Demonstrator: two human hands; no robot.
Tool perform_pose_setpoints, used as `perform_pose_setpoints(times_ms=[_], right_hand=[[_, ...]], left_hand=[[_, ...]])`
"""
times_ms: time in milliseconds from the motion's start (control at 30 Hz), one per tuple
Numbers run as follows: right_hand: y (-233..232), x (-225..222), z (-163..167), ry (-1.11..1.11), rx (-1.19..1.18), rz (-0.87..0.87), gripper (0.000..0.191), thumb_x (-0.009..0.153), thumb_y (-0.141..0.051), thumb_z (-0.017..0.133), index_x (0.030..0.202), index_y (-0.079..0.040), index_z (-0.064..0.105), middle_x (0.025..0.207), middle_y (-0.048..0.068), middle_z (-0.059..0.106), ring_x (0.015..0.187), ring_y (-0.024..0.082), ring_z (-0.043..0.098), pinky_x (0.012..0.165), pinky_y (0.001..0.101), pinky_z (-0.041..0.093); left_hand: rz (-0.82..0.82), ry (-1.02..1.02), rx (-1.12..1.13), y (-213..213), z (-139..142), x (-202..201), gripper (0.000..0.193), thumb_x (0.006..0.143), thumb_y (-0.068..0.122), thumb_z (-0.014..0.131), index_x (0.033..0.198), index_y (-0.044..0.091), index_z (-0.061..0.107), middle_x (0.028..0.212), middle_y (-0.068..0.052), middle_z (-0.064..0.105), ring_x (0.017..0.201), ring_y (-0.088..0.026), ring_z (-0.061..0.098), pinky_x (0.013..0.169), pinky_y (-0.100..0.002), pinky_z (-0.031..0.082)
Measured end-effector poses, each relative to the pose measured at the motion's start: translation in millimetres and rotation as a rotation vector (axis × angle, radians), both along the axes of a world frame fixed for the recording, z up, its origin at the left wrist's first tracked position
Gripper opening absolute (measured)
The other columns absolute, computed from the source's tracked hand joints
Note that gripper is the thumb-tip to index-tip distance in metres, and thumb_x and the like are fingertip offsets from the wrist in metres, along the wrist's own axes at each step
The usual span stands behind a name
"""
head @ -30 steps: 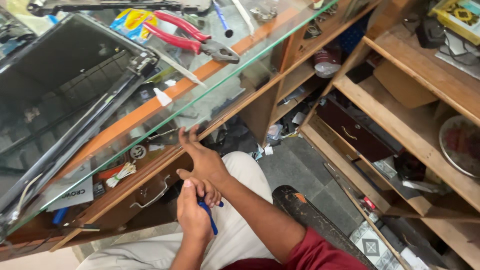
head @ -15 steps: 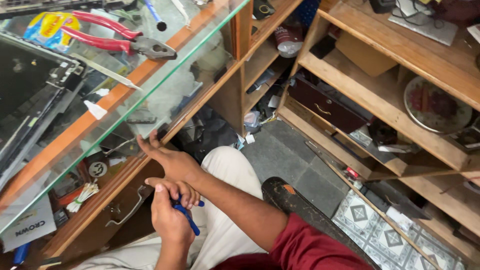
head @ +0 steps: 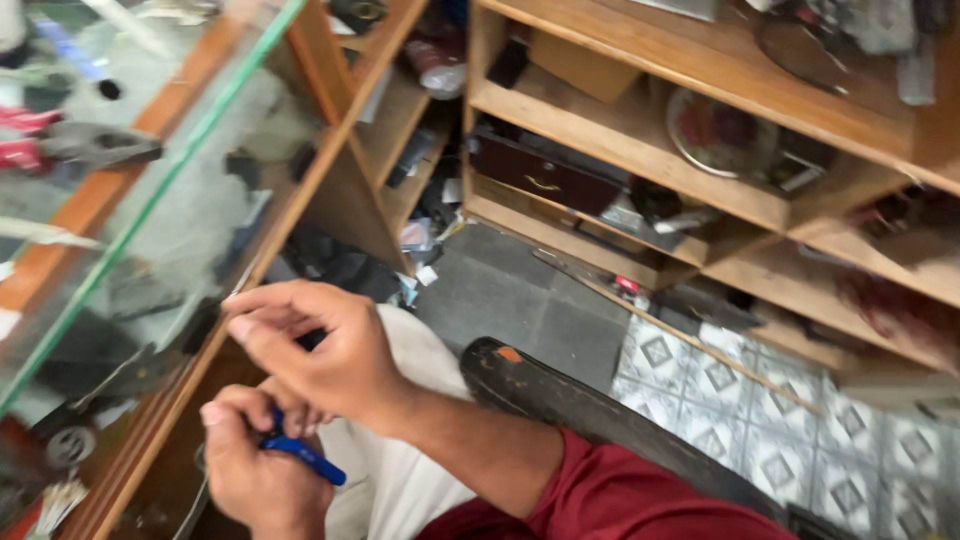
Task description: The person is repairing a disassembled electronic device, likely a tablet or monitor. They use a screwdriver to remove a screw, then use pliers and a soldering iron to work on a small component and wires before reattaching it to the device frame.
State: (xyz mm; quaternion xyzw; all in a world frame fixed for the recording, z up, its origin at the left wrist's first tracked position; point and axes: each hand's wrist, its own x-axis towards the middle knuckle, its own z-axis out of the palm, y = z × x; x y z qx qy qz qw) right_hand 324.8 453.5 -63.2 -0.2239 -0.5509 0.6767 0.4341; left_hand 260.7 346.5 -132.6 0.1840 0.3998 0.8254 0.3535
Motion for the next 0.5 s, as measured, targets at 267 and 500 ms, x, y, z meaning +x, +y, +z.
perform_pose_setpoints(times_ms=[267,500], right_hand=[[-45,24,26,0.03,0.636,-0.36,0.011,0.097,-0.008,0.074,0.108,-0.006,0.069,0.093,0.003,0.071,0.077,0.015,0.065,0.073,0.0284,0.049],[-71,23,36,0.104,0.848,-0.444,0.015,0.086,-0.002,0.075,0.098,-0.003,0.066,0.091,0.005,0.071,0.081,0.024,0.069,0.076,0.0372,0.051]], left_hand=[[-0.117,-0.053,-0.063,-10,-20,-25,0.049,0.115,0.041,0.028,0.087,0.005,0.048,0.082,-0.011,0.055,0.073,-0.02,0.051,0.072,-0.035,0.042],[-0.182,0.064,0.04,-57,-75,-41,0.052,0.108,0.045,0.034,0.081,0.004,0.05,0.081,-0.012,0.06,0.072,-0.019,0.052,0.069,-0.035,0.043]])
